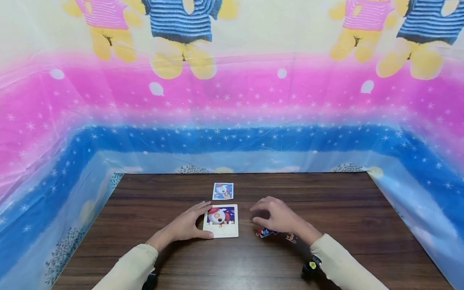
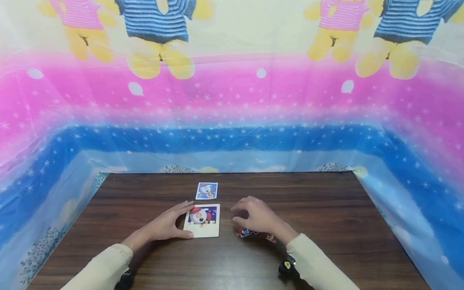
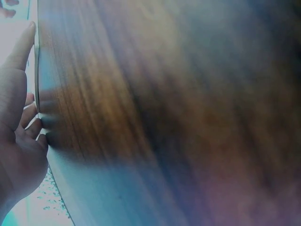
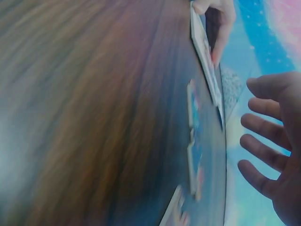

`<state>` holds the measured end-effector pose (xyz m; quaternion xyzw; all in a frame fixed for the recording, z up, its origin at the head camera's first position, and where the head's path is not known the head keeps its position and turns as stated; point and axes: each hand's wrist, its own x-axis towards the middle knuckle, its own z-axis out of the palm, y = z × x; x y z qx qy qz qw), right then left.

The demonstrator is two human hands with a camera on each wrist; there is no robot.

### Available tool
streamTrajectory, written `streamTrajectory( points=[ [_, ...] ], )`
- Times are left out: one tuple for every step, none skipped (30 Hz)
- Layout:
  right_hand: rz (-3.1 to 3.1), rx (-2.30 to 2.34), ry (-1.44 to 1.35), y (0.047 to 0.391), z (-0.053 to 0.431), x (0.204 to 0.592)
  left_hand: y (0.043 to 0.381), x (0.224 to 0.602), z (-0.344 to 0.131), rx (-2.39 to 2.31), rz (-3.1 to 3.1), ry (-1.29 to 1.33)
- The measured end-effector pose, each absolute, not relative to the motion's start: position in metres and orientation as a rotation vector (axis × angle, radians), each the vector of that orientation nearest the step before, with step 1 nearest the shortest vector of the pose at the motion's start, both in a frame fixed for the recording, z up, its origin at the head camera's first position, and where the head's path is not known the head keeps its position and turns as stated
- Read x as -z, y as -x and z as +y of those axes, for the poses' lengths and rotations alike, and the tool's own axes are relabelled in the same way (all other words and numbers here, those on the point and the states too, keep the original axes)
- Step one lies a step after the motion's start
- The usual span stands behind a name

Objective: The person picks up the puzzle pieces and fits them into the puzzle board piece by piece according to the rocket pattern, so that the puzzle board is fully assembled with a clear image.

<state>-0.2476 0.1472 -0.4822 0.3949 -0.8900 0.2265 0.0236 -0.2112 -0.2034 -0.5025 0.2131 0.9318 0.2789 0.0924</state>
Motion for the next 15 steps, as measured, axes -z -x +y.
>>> streamTrajectory(
  points=[
    [-2.755, -0.698, -1.224, 0.247, 0.152, 0.483, 0.211, 0.503, -0.203, -0.828, 2.767, -0.633],
    [-2.757, -0.700, -1.223, 0.246, 0.156, 0.485, 0.211, 0.503, -0.203, -0.828, 2.767, -0.632],
    [-2.756, -0.697, -1.226, 0.246, 0.161, 0.486, 0.211, 0.503, -0.203, -0.827, 2.767, -0.633],
    [-2.755, -0.698, -1.226, 0.245, 0.165, 0.487, 0.211, 0.503, -0.203, -0.827, 2.766, -0.631],
    [-2.754, -0.701, -1.226, 0.245, 0.168, 0.488, 0.211, 0.503, -0.203, -0.827, 2.767, -0.629],
    [-2.749, -0.708, -1.227, 0.244, 0.172, 0.489, 0.211, 0.503, -0.203, -0.825, 2.768, -0.626],
    [-2.744, -0.708, -1.228, 0.244, 0.175, 0.490, 0.211, 0.503, -0.203, -0.826, 2.769, -0.623],
    [-2.740, -0.709, -1.229, 0.244, 0.177, 0.491, 0.211, 0.503, -0.203, -0.826, 2.769, -0.619],
    [-2.740, -0.707, -1.230, 0.244, 0.180, 0.492, 0.211, 0.503, -0.203, -0.828, 2.770, -0.617],
    [-2.741, -0.710, -1.235, 0.243, 0.182, 0.493, 0.211, 0.503, -0.203, -0.830, 2.770, -0.617],
    [-2.744, -0.707, -1.238, 0.243, 0.183, 0.494, 0.211, 0.503, -0.203, -0.830, 2.771, -0.619],
    [-2.745, -0.702, -1.247, 0.243, 0.184, 0.496, 0.211, 0.503, -0.203, -0.831, 2.770, -0.622],
    [-2.747, -0.690, -1.259, 0.242, 0.185, 0.497, 0.211, 0.502, -0.203, -0.833, 2.768, -0.623],
    [-2.750, -0.678, -1.272, 0.242, 0.185, 0.498, 0.211, 0.502, -0.203, -0.835, 2.767, -0.624],
    [-2.751, -0.663, -1.289, 0.241, 0.185, 0.499, 0.211, 0.502, -0.203, -0.838, 2.766, -0.625]
  ],
)
